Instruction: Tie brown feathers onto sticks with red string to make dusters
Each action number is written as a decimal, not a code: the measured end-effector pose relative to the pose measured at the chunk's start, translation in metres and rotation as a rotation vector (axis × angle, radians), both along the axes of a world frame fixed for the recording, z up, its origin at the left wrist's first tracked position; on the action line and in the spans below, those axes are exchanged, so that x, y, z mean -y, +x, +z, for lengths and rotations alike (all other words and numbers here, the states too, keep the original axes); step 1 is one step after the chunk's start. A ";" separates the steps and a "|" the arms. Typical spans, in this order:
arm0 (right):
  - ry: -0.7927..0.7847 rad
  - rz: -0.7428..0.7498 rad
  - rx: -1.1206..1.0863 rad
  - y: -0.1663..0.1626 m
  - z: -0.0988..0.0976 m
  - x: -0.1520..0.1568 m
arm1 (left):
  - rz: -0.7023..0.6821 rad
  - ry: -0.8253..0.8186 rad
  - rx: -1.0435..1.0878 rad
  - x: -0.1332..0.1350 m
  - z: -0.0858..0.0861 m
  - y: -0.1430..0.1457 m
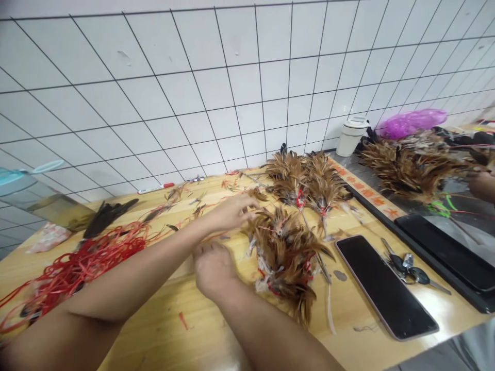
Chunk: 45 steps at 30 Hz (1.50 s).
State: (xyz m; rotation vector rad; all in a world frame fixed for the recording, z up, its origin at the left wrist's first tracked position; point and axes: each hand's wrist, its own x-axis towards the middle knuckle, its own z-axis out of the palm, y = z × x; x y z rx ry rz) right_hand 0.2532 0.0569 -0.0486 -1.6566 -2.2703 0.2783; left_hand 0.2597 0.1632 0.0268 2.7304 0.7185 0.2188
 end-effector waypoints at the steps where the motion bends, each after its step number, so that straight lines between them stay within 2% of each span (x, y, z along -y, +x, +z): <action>1: 0.007 0.017 0.014 0.000 0.001 0.001 | 0.118 0.040 0.012 -0.015 0.000 0.000; 2: 0.017 0.029 0.024 0.001 0.001 0.001 | 0.220 0.076 0.012 -0.030 -0.001 0.002; 4: 0.035 0.033 0.035 0.001 0.001 0.001 | 0.287 0.123 -0.001 -0.054 -0.011 0.010; 8: 0.021 0.025 0.037 0.000 -0.004 -0.002 | 0.153 0.097 0.040 -0.075 -0.036 0.037; 10: 0.013 0.028 0.032 0.000 -0.005 -0.003 | 0.126 0.068 0.084 -0.078 -0.039 0.045; 13: 0.031 0.027 0.017 0.001 -0.006 -0.002 | 0.271 -0.182 0.350 -0.083 -0.024 0.044; 16: 0.032 0.030 0.016 0.002 -0.006 -0.001 | 0.396 -0.583 0.651 -0.085 0.001 0.025; 19: 0.022 -0.002 0.020 0.002 -0.004 0.000 | 0.401 -0.857 0.734 -0.076 0.016 -0.002; 22: -0.014 -0.127 -0.006 0.005 0.001 -0.002 | 0.401 -0.944 0.718 -0.060 0.018 -0.030; 28: -0.048 -0.493 -0.158 0.013 0.008 -0.008 | 0.475 -0.866 0.657 -0.044 0.014 -0.075; 30: -0.058 -0.507 -0.122 0.013 0.007 -0.009 | 0.507 -0.848 0.629 -0.044 0.014 -0.084; 33: -0.060 -0.425 -0.022 0.010 0.003 -0.010 | 0.488 -0.819 0.533 -0.047 0.015 -0.088; 35: -0.041 -0.386 0.007 0.008 0.002 -0.011 | 0.421 -0.763 0.371 -0.051 0.015 -0.082; 36: -0.032 -0.380 0.009 0.008 0.001 -0.011 | 0.393 -0.673 0.259 -0.054 0.014 -0.078; 40: -0.038 -0.367 0.010 0.008 0.001 -0.012 | 0.396 -0.175 -0.088 -0.068 0.002 -0.048; 42: -0.042 -0.357 0.005 0.009 0.001 -0.012 | 0.398 -0.116 -0.143 -0.073 -0.010 -0.032; 45: -0.042 -0.333 -0.004 0.009 -0.001 -0.012 | 0.358 -0.129 -0.183 -0.071 -0.026 -0.014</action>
